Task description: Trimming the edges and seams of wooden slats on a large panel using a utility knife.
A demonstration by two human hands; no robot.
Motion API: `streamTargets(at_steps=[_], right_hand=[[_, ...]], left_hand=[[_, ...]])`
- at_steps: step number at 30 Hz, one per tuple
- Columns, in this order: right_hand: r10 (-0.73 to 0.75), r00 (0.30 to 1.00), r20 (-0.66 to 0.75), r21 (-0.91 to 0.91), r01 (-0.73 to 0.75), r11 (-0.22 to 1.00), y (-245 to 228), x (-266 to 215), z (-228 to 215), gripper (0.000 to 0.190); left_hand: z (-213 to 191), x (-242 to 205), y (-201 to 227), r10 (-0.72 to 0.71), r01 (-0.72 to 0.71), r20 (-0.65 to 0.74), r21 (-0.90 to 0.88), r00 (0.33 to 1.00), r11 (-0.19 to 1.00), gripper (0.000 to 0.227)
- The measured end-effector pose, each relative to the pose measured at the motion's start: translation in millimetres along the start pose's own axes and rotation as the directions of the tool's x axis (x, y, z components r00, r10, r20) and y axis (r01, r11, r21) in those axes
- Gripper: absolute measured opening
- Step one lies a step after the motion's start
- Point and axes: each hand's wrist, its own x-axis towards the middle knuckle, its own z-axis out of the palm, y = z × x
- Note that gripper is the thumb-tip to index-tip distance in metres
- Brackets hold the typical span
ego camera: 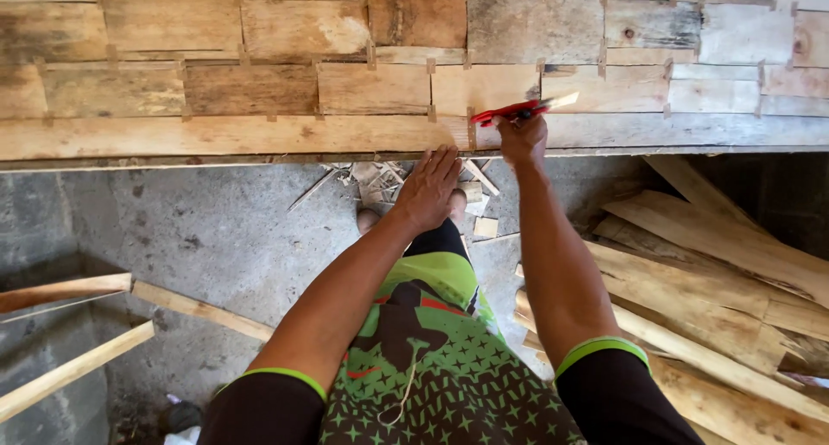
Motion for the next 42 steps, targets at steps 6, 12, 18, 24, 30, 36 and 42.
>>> streamTargets(at_steps=[6, 12, 18, 24, 30, 36, 42], right_hand=[[-0.044, 0.993, 0.114, -0.380, 0.085, 0.921, -41.9, 5.7, -3.9, 0.024], [-0.054, 0.952, 0.301, -0.375, 0.170, 0.911, -32.1, 21.8, -10.5, 0.021], [0.092, 0.935, 0.343, -0.266, 0.003, 0.964, -41.8, 37.6, -12.3, 0.022], [-0.011, 0.958, 0.287, -0.426, 0.138, 0.894, -56.6, 34.3, -10.3, 0.024], [0.057, 0.922, 0.383, -0.337, 0.081, 0.938, -60.7, 32.6, -10.2, 0.013], [0.095, 0.804, 0.587, -0.450, 0.227, 0.864, -68.0, 32.7, -14.1, 0.020], [0.109, 0.872, 0.477, -0.486, 0.159, 0.859, -73.6, 31.6, -13.0, 0.024]], left_hand=[[-22.9, 12.7, 17.9, -0.109, 0.112, 0.153, -0.009, 0.982, 0.994, 0.096], [-25.0, 26.9, 48.2, -0.176, 0.166, 0.169, 0.071, 0.970, 0.984, 0.106], [-19.8, 38.9, 64.6, -0.255, 0.250, 0.106, 0.059, 0.961, 0.966, 0.108], [-20.7, 48.4, 70.5, -0.340, 0.340, 0.194, 0.035, 0.920, 0.940, 0.106], [-30.1, 53.9, 71.8, -0.358, 0.361, 0.261, 0.040, 0.897, 0.932, 0.102], [-28.5, 54.2, 68.8, -0.346, 0.352, 0.237, 0.016, 0.908, 0.936, 0.097], [-26.9, 49.6, 67.1, -0.305, 0.297, 0.197, 0.071, 0.932, 0.952, 0.103]])
